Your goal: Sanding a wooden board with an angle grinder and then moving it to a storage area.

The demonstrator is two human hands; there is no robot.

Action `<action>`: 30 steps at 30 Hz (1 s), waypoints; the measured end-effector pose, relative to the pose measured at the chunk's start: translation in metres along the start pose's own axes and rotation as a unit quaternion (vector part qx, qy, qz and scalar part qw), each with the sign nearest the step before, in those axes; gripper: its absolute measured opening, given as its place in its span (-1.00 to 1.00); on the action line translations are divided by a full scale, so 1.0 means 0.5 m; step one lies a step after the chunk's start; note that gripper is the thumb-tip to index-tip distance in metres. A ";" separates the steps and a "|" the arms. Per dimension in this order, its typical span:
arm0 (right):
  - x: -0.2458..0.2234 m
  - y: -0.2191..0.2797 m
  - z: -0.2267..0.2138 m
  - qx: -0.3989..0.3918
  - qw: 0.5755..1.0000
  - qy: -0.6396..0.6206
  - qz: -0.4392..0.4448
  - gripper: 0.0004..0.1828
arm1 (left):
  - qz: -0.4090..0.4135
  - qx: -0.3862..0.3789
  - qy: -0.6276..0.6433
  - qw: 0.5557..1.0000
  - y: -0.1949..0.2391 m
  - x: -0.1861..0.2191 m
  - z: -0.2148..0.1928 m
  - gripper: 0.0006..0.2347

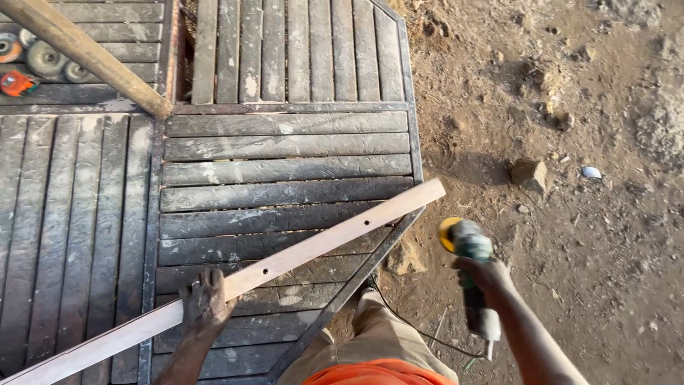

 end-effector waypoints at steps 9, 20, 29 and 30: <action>-0.020 0.081 -0.001 -0.056 0.989 -0.138 0.002 -0.74 | 0.001 -0.124 0.001 0.992 -0.002 -0.014 0.077 -0.13; -0.116 0.145 0.158 -0.258 0.924 -0.282 0.018 -0.78 | 0.076 0.127 0.340 0.929 0.057 0.307 -0.489 -0.39; -0.169 0.237 0.266 -0.347 0.850 -0.396 0.024 -0.79 | 0.263 0.155 0.493 0.815 0.136 0.417 -0.734 -0.73; -0.164 0.244 0.274 -0.343 0.841 -0.416 0.047 -0.75 | 0.248 0.135 0.501 0.818 0.136 0.408 -0.732 -0.71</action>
Point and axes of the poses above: each hand's wrist, its own y-axis away from the middle knuckle, its own z-axis out of the palm, x = y × z, the point moved 8 cm from there along -y, towards the middle knuckle, and after that the axes turned 4 degrees about -y, right-handed, at the moved point
